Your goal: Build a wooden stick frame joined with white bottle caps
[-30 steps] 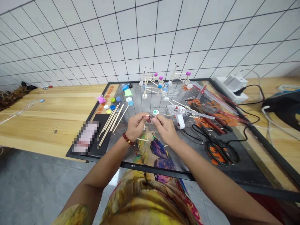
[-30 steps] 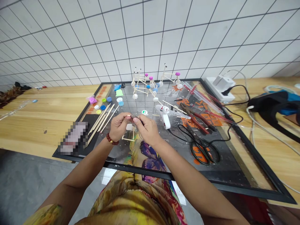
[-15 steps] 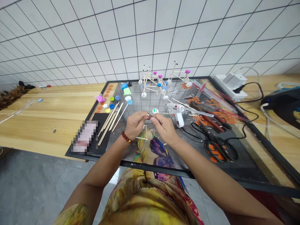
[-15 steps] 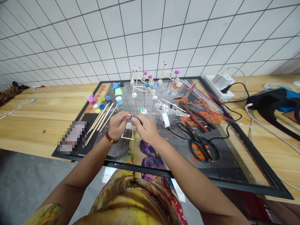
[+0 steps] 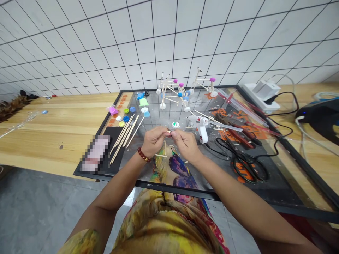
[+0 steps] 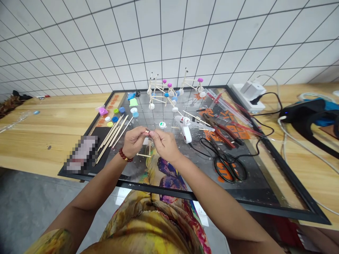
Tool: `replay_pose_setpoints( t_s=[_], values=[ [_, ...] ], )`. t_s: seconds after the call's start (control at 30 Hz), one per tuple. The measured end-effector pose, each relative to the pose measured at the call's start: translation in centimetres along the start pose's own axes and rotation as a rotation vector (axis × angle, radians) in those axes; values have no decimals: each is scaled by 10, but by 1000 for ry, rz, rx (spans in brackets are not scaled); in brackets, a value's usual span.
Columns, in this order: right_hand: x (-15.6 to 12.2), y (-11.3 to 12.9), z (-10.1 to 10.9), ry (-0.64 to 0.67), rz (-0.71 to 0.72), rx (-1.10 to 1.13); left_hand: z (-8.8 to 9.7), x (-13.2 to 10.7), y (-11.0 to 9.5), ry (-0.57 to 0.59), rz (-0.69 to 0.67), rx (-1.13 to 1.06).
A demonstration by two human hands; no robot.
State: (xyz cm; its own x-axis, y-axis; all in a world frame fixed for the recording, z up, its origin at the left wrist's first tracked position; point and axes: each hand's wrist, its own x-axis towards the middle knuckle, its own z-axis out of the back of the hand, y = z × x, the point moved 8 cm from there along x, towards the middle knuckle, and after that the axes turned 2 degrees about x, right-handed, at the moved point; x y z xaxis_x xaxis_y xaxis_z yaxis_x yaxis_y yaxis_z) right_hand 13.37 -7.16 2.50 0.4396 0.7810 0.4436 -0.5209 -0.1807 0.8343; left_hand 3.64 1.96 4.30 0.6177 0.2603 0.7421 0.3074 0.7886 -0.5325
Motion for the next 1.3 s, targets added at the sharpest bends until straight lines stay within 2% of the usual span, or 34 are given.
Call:
replay_pose_setpoints(
  t_s=[0.2, 0.53, 0.77, 1.0, 1.1, 1.23, 1.3],
  values=[
    [-2, -4, 0, -16, -8, 64, -2, 0, 5, 14, 79, -40],
    [0, -3, 0, 44, -28, 33, 0, 2, 1, 11, 32, -59],
    [1, -6, -4, 100, -81, 200, -6, 1, 11, 37, 201, -251],
    [0, -6, -6, 128, -96, 245, -12, -6, 24, 74, 318, -369],
    [0, -7, -5, 119, -106, 238, -9, -4, 19, 74, 281, -321],
    [0, -15, -4, 44, -162, 188, -4, 0, 4, 43, 132, -70],
    [0, -19, -4, 16, -197, 178, -4, 0, 1, 33, 92, -17]
  ],
)
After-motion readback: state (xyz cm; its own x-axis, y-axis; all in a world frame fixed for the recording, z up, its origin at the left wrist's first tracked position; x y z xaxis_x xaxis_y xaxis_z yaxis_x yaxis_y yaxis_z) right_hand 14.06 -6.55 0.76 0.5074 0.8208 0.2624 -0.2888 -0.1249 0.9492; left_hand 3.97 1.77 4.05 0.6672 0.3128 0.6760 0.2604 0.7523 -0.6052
